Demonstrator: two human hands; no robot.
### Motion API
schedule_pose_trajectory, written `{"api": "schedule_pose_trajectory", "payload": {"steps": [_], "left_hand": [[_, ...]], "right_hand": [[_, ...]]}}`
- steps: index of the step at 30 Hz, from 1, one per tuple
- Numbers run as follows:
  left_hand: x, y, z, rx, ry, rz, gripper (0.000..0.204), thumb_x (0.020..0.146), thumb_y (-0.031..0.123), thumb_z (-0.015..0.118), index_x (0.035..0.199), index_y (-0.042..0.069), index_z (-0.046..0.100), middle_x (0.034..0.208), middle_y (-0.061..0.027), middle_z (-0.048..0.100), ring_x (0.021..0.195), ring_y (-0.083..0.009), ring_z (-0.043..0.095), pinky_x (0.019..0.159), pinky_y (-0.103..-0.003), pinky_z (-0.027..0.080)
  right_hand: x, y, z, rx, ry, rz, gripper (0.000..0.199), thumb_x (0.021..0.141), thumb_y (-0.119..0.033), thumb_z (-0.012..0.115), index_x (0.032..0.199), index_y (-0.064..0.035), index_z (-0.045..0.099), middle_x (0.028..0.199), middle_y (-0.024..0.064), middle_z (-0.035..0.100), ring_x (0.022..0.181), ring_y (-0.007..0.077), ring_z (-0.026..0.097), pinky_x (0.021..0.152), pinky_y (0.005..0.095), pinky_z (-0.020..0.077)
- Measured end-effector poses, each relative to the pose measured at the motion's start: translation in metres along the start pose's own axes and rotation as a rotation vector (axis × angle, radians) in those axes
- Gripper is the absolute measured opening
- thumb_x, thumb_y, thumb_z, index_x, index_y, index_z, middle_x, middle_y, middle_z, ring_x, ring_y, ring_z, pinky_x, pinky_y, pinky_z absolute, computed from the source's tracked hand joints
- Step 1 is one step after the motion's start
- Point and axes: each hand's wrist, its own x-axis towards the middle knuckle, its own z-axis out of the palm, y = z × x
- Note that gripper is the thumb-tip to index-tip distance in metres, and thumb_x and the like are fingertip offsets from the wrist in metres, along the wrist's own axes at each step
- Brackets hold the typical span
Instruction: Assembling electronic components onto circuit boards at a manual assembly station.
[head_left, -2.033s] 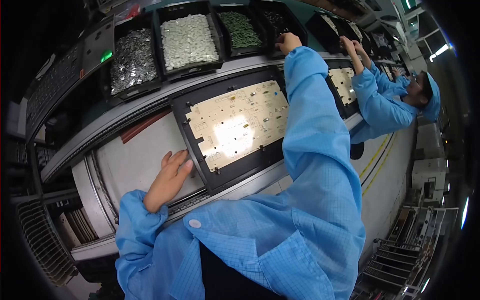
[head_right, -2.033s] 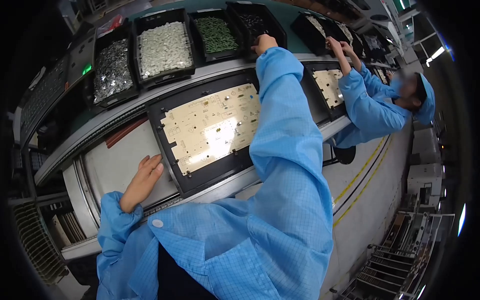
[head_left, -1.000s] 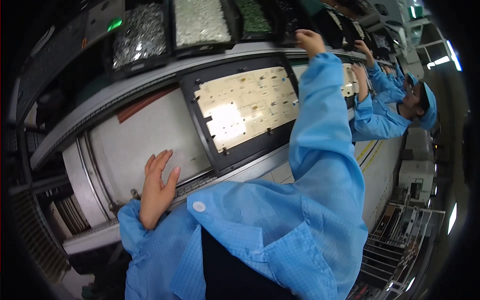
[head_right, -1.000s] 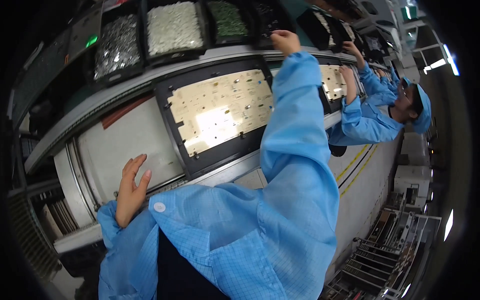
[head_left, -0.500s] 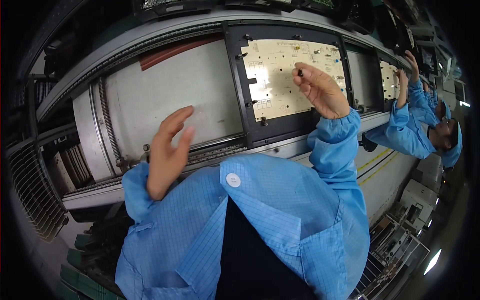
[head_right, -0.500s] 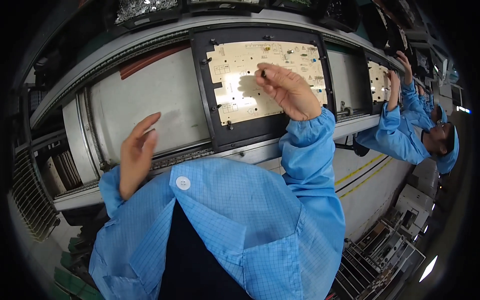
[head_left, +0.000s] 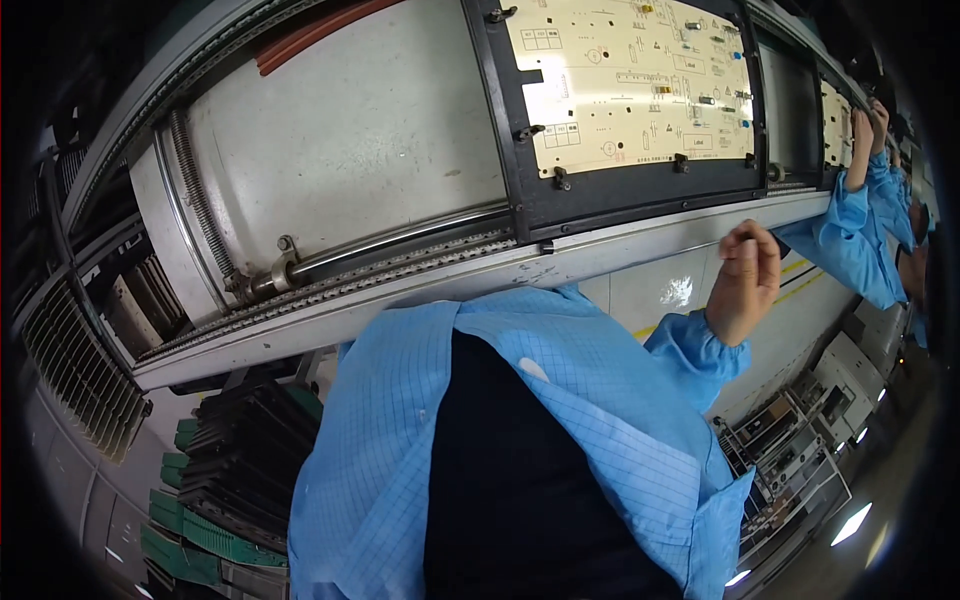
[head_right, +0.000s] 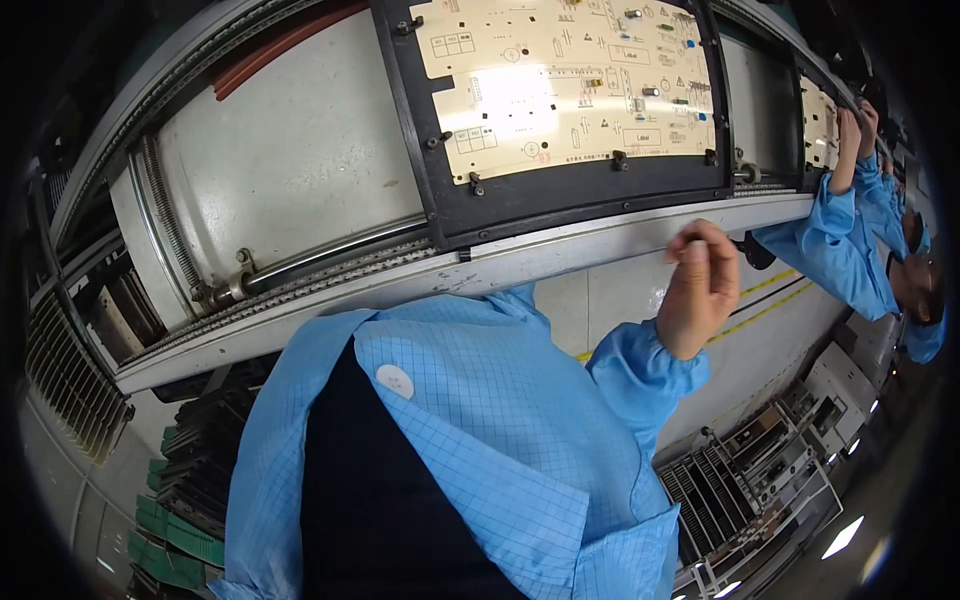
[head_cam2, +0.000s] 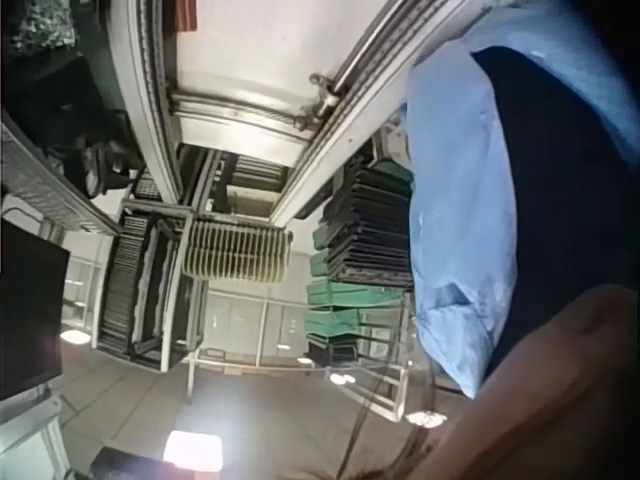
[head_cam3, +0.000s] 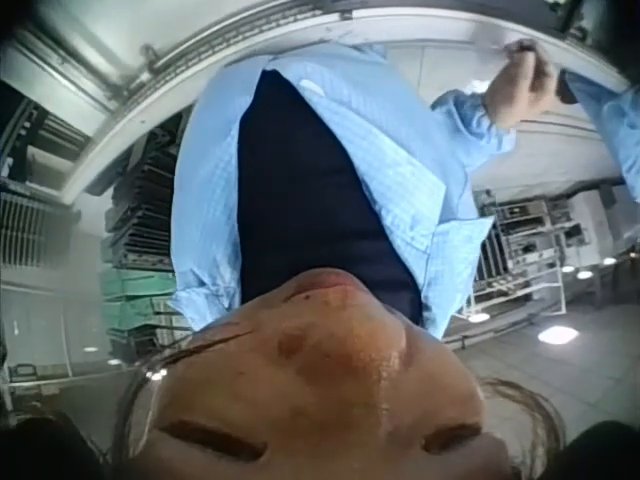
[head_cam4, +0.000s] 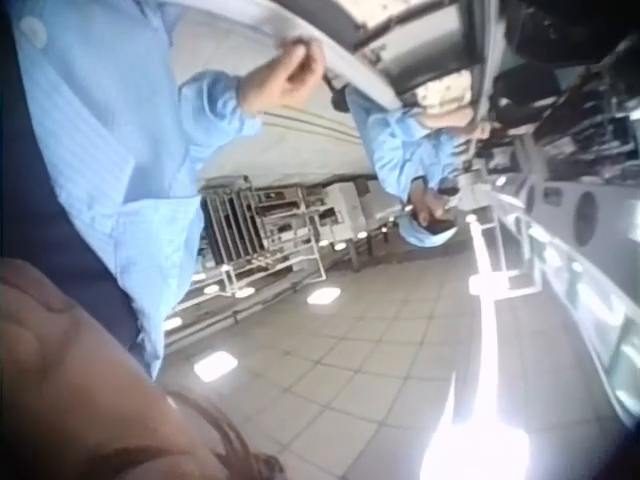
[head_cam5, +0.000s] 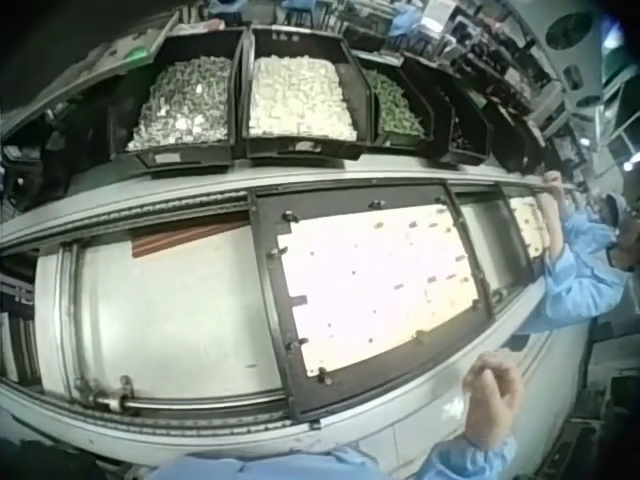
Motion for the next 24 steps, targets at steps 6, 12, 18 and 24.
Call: {"api": "schedule_pose_trajectory", "payload": {"steps": [6,12,18,24], "left_hand": [[-0.017,0.007,0.005,0.186,0.106,-0.222,0.032,0.100,0.025,0.047,0.097,-0.003,0.062,0.093,-0.0115,0.063,0.078,-0.0147,0.056,0.068,-0.030,0.044],[-0.025,0.006,0.016,0.300,0.237,-0.360,0.033,0.099,0.027,0.048,0.099,-0.003,0.062,0.094,-0.0123,0.063,0.080,-0.0155,0.056,0.071,-0.032,0.045],[-0.019,0.008,0.023,0.411,0.316,-0.525,0.035,0.099,0.029,0.050,0.100,-0.003,0.062,0.096,-0.0131,0.064,0.082,-0.0163,0.057,0.074,-0.033,0.046],[-0.017,0.018,0.026,0.537,0.396,-0.736,0.036,0.099,0.032,0.051,0.101,-0.003,0.061,0.098,-0.0139,0.064,0.085,-0.0171,0.058,0.077,-0.035,0.047]], "right_hand": [[-0.011,-0.014,0.110,-0.511,-0.686,-0.200,0.023,0.072,0.011,0.067,0.093,0.0007,0.069,0.095,0.0137,0.063,0.088,0.0256,0.060,0.076,0.0325,0.0482],[-0.024,-0.007,0.115,-0.669,-0.776,-0.235,0.029,0.068,0.009,0.070,0.095,-0.0004,0.068,0.094,0.0109,0.062,0.086,0.0269,0.058,0.073,0.0328,0.0490],[-0.027,-0.006,0.120,-0.796,-0.789,-0.317,0.036,0.073,0.009,0.069,0.106,0.0005,0.060,0.103,0.0155,0.055,0.089,0.0311,0.059,0.076,0.0361,0.0504],[-0.022,-0.003,0.111,-0.738,-0.831,-0.278,0.031,0.077,0.010,0.065,0.106,0.0009,0.060,0.105,0.0149,0.055,0.091,0.0277,0.059,0.077,0.0326,0.0501]]}}
